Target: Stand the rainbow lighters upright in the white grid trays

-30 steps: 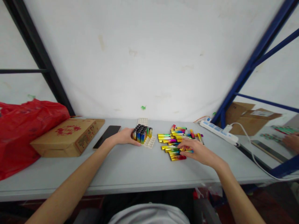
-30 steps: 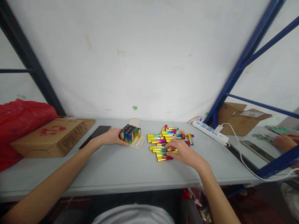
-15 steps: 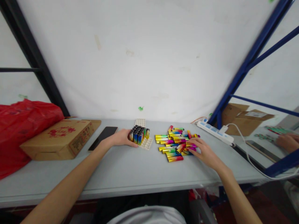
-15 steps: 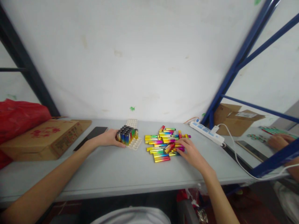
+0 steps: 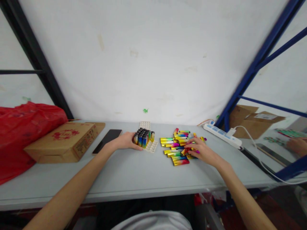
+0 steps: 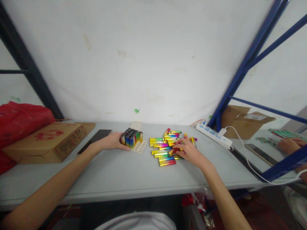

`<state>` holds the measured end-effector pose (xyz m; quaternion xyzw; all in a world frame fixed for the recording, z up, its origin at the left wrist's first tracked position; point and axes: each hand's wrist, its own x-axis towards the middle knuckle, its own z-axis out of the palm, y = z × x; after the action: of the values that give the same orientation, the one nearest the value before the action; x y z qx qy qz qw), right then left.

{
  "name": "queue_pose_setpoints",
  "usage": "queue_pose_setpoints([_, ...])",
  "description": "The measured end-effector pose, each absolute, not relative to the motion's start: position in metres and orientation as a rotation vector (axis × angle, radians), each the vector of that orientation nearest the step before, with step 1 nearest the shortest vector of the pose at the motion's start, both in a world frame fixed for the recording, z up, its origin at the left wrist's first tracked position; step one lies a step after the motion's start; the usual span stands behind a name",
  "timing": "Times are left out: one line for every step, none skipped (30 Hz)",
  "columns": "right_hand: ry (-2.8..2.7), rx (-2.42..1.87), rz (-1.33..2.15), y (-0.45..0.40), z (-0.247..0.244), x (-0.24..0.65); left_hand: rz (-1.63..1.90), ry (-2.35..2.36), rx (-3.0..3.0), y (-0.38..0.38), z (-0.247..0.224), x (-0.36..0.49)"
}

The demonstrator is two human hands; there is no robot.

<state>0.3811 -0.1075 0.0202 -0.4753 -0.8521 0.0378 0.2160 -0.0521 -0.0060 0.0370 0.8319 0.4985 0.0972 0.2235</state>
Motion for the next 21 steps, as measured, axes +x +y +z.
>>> queue_pose_setpoints([-2.385, -1.308, 0.116, -0.105, 0.024, 0.379, 0.269, 1.372, 2.304, -0.006, 0.037, -0.052])
queue_pose_setpoints([-2.393, -1.304, 0.141, -0.103, 0.027, 0.378, 0.276, 1.369, 2.309, -0.006, 0.037, -0.052])
queue_pose_setpoints([-2.385, -1.304, 0.181, -0.102, 0.029, 0.378, 0.283, 1.366, 2.314, -0.006, 0.037, -0.052])
queue_pose_setpoints([-2.356, -1.309, 0.23, -0.102, 0.031, 0.378, 0.289, 1.369, 2.314, -0.006, 0.037, -0.052])
queue_pose_setpoints([-2.309, -1.314, 0.282, -0.102, 0.031, 0.379, 0.292, 1.373, 2.313, -0.005, 0.036, -0.053])
queue_pose_setpoints([-2.248, -1.315, 0.333, -0.102, 0.031, 0.379, 0.293, 1.376, 2.31, -0.005, 0.036, -0.053])
queue_pose_setpoints([-2.179, -1.312, 0.383, -0.102, 0.03, 0.38, 0.293, 1.377, 2.307, -0.004, 0.035, -0.053])
queue_pose_setpoints([-2.107, -1.302, 0.433, -0.101, 0.029, 0.379, 0.29, 1.374, 2.307, -0.003, 0.034, -0.053])
queue_pose_setpoints([-2.033, -1.281, 0.483, -0.099, 0.028, 0.377, 0.288, 1.371, 2.311, -0.003, 0.034, -0.054])
queue_pose_setpoints([-1.962, -1.251, 0.539, -0.096, 0.027, 0.375, 0.287, 1.365, 2.318, -0.002, 0.033, -0.054])
queue_pose_setpoints([-1.889, -1.217, 0.594, -0.092, 0.026, 0.371, 0.285, 1.358, 2.325, -0.002, 0.033, -0.054])
queue_pose_setpoints([-1.814, -1.186, 0.641, -0.088, 0.026, 0.366, 0.283, 1.354, 2.327, -0.001, 0.033, -0.054])
queue_pose_setpoints([-1.743, -1.163, 0.675, -0.083, 0.027, 0.361, 0.278, 1.354, 2.324, -0.001, 0.033, -0.054])
queue_pose_setpoints([-1.678, -1.146, 0.705, -0.078, 0.028, 0.354, 0.273, 1.358, 2.32, -0.002, 0.033, -0.054])
queue_pose_setpoints([-1.615, -1.131, 0.735, -0.073, 0.031, 0.347, 0.272, 1.362, 2.319, -0.002, 0.033, -0.054])
queue_pose_setpoints([-1.551, -1.112, 0.774, -0.068, 0.034, 0.34, 0.274, 1.366, 2.321, -0.002, 0.033, -0.055])
queue_pose_setpoints([-1.486, -1.078, 0.83, -0.064, 0.037, 0.332, 0.276, 1.368, 2.327, -0.002, 0.033, -0.054])
queue_pose_setpoints([-1.412, -1.026, 0.904, -0.06, 0.041, 0.323, 0.28, 1.363, 2.337, -0.003, 0.033, -0.054])
queue_pose_setpoints([-1.337, -0.967, 0.991, -0.057, 0.046, 0.314, 0.284, 1.359, 2.346, -0.003, 0.033, -0.054])
queue_pose_setpoints([-1.278, -0.906, 1.082, -0.054, 0.05, 0.305, 0.288, 1.356, 2.358, -0.003, 0.032, -0.053])
queue_pose_setpoints([-1.236, -0.852, 1.155, -0.052, 0.055, 0.295, 0.292, 1.358, 2.372, -0.004, 0.032, -0.053])
